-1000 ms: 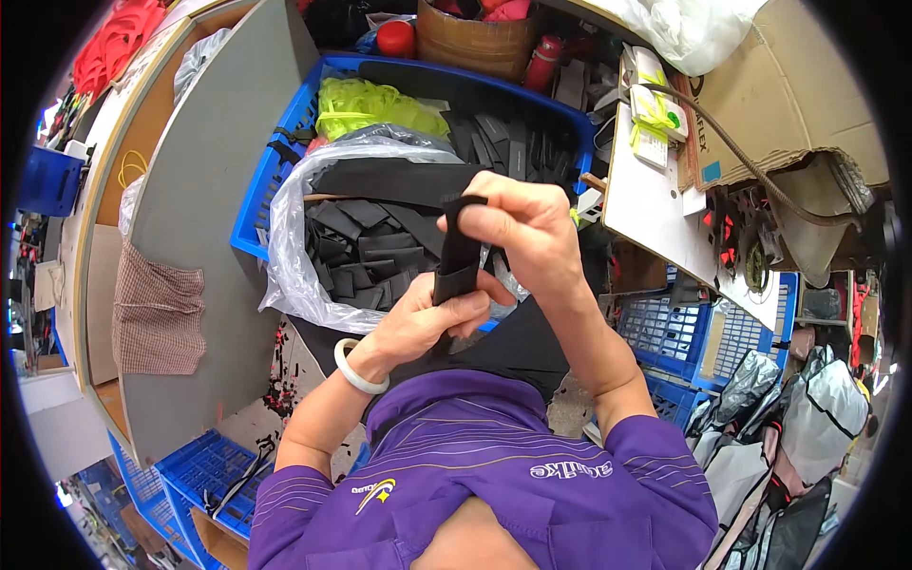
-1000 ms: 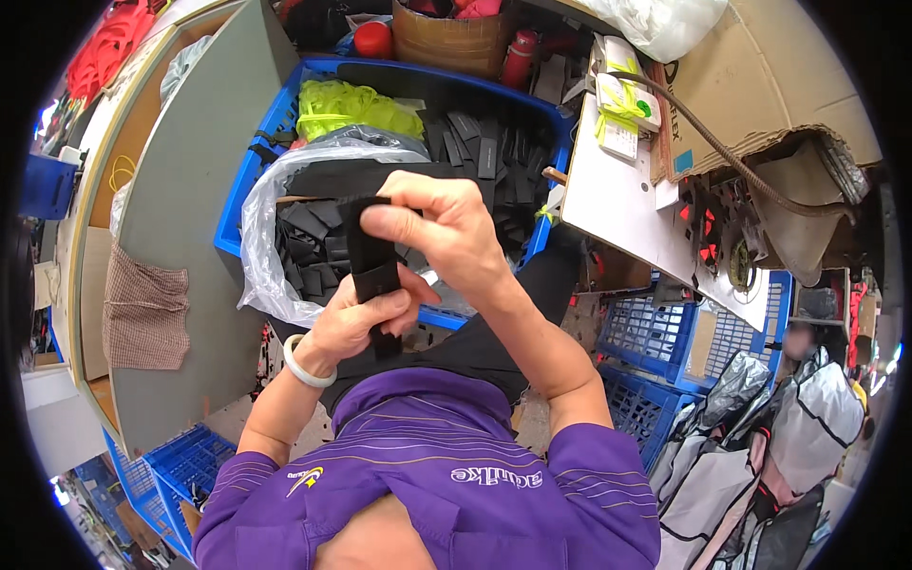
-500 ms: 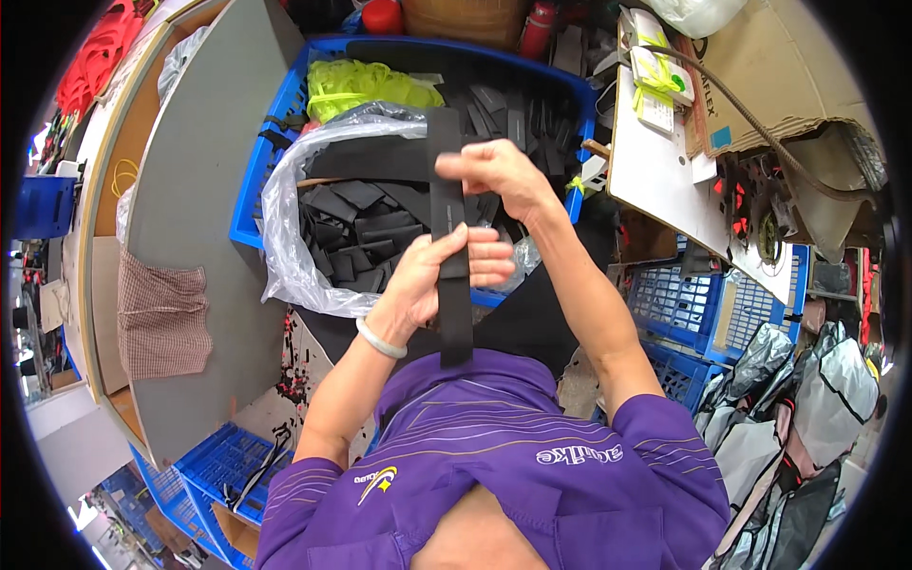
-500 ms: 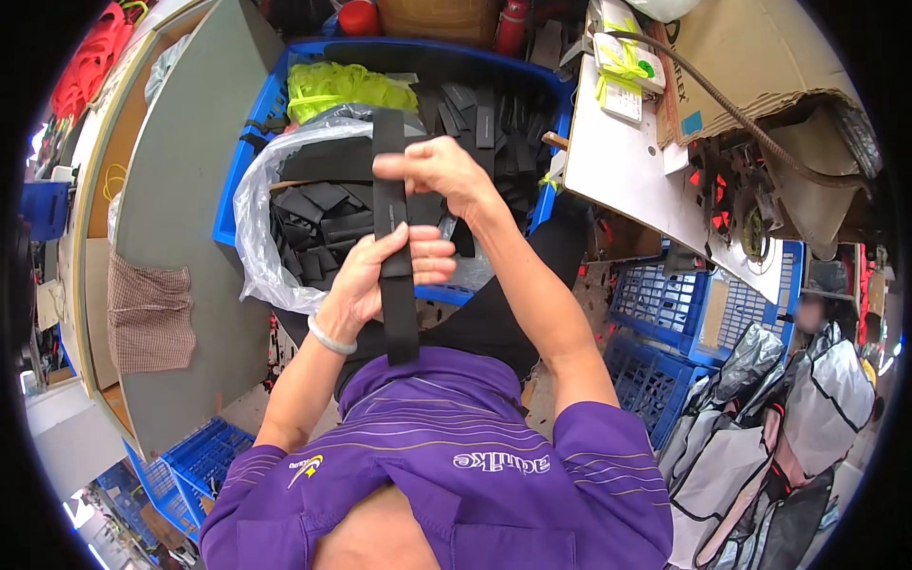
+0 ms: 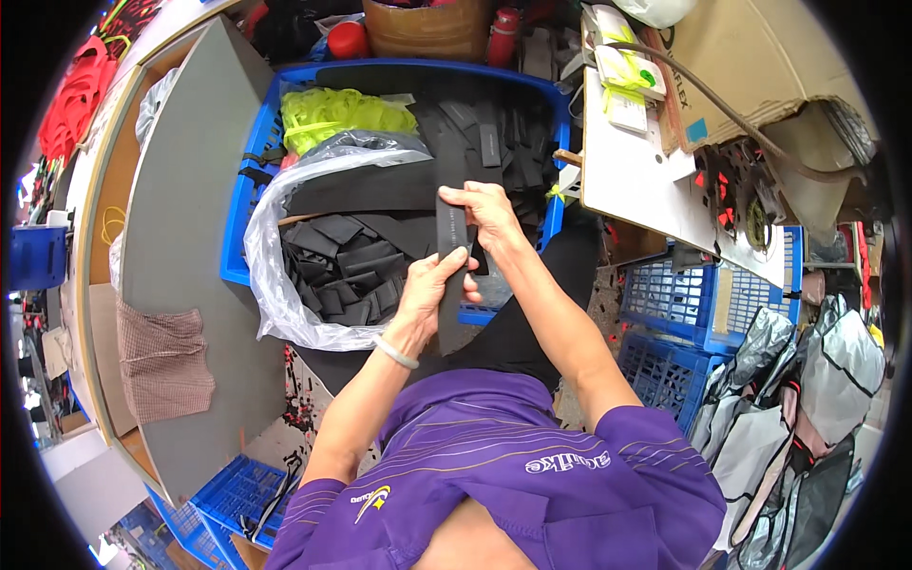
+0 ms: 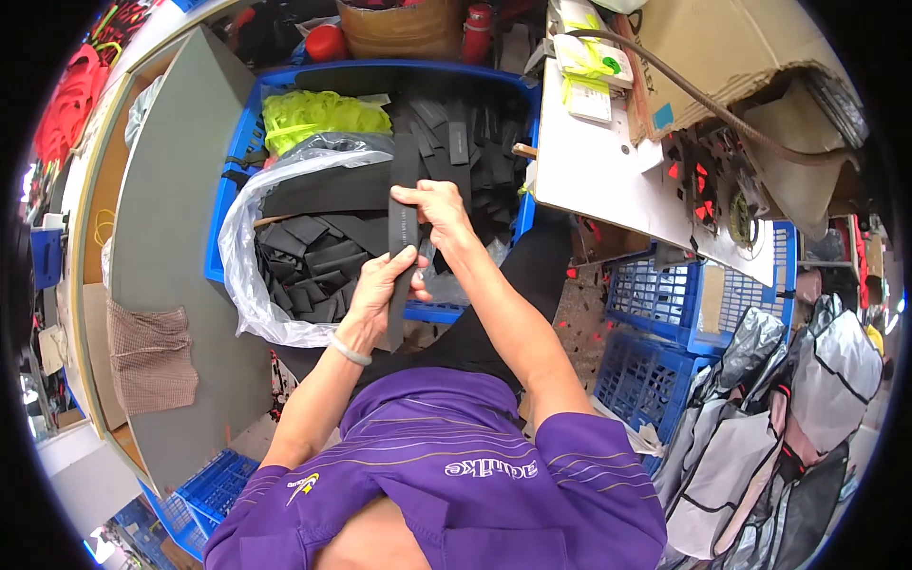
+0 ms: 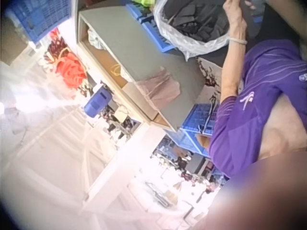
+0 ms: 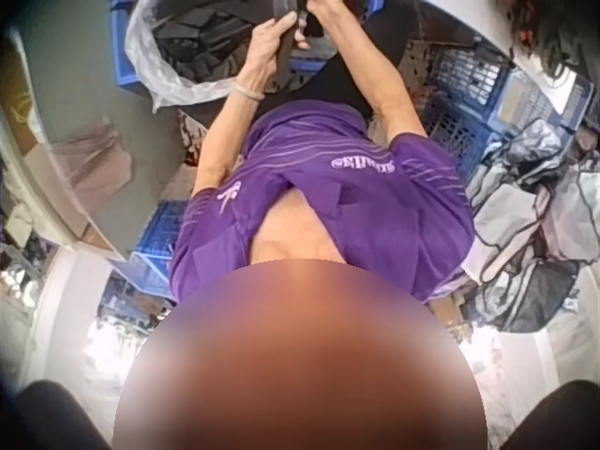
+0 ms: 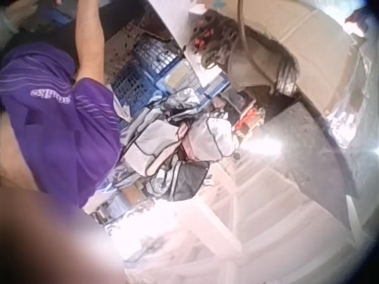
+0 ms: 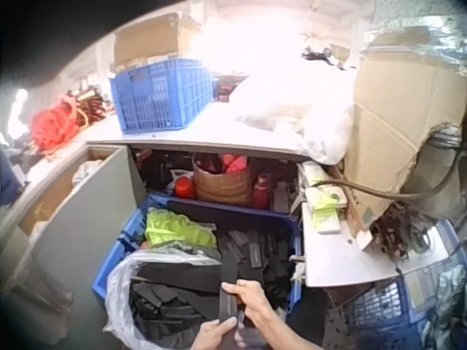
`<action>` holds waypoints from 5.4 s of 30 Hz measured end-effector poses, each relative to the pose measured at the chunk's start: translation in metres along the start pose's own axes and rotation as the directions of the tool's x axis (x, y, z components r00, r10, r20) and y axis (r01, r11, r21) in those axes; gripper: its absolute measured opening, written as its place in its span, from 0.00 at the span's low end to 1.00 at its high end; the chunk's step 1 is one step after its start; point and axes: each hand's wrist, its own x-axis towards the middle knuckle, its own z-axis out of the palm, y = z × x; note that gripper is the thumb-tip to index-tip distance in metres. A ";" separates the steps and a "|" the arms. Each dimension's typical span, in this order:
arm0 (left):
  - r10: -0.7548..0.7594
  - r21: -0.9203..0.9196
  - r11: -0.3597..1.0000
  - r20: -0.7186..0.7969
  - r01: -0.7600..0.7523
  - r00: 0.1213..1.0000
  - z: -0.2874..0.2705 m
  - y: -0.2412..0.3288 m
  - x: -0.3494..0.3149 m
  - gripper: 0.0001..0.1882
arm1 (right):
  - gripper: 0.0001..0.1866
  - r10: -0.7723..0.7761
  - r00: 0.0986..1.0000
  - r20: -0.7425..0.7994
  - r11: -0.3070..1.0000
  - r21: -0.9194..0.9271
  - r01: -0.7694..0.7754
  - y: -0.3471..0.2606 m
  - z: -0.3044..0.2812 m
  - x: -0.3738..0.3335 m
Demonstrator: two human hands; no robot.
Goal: Sorting and inspecting black fabric straps in a workshop environment.
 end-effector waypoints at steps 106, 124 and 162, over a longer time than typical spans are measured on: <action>0.958 0.903 0.062 0.065 -0.425 0.279 -0.013 0.014 -0.028 0.05 | 0.06 -0.751 0.607 0.260 0.320 -0.661 0.678 0.002 0.060 -0.097; 0.925 0.976 -0.092 0.157 -0.199 0.345 -0.003 0.023 -0.022 0.04 | 0.04 -0.555 0.823 0.118 0.678 -0.510 0.530 0.019 0.043 -0.065; 0.228 -0.450 0.875 0.061 -0.178 0.972 -0.046 0.045 0.026 0.10 | 0.06 -0.667 0.722 -0.182 0.743 -0.108 0.660 0.012 0.075 -0.044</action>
